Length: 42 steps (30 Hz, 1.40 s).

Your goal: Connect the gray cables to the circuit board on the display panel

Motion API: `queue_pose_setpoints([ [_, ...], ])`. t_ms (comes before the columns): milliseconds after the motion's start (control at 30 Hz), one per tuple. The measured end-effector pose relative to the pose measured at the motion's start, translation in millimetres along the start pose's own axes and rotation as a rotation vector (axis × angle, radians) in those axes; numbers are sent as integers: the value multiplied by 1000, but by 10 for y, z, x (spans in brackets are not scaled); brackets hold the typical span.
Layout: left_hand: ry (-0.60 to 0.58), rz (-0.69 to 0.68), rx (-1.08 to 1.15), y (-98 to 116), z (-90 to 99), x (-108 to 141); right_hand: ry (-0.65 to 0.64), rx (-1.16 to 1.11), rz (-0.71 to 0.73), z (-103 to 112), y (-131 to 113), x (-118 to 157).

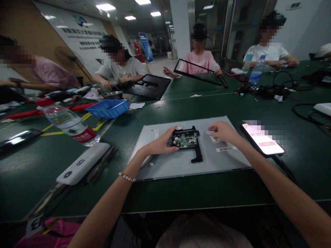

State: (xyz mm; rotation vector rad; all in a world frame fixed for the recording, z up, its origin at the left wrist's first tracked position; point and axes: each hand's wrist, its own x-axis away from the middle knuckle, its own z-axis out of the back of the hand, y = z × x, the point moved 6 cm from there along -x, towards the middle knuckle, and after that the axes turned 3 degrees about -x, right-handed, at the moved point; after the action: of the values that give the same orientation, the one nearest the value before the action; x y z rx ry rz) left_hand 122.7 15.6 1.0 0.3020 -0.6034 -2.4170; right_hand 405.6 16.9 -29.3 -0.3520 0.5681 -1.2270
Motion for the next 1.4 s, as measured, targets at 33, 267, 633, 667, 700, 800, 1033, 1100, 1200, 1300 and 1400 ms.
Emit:
queue_pose_setpoints([
  [33,1,3,0,2,2,0,2,4,-7,-10,1,0],
  [267,-13,21,7,38,20,5,1,-65,-71,19,-36,52],
  [633,-6,-9,-13,2,4,-5,-201,-473,-173,-142,-349,111],
  [667,-7,-6,-17,3,3,-7,-225,-490,-180,-164,-389,120],
  [700,-8,-4,-23,2,3,-10,-241,-507,-187,-182,-423,127],
  [800,-12,-3,-36,0,-3,-14,-238,-555,-206,-198,-477,131],
  [1033,-15,-9,-42,-13,-2,-10,-208,-621,-200,-264,-436,115],
  [1100,-14,-9,-48,-16,0,-12,-191,-609,-155,-289,-447,104],
  [1200,-12,-6,-59,-20,-3,-16,-131,-548,-68,-274,-505,91],
  [1300,-12,0,-61,-20,-6,-18,-110,-447,-4,-241,-577,97],
  [1400,-16,7,-58,-15,-5,-19,-79,-335,52,-201,-617,107],
])
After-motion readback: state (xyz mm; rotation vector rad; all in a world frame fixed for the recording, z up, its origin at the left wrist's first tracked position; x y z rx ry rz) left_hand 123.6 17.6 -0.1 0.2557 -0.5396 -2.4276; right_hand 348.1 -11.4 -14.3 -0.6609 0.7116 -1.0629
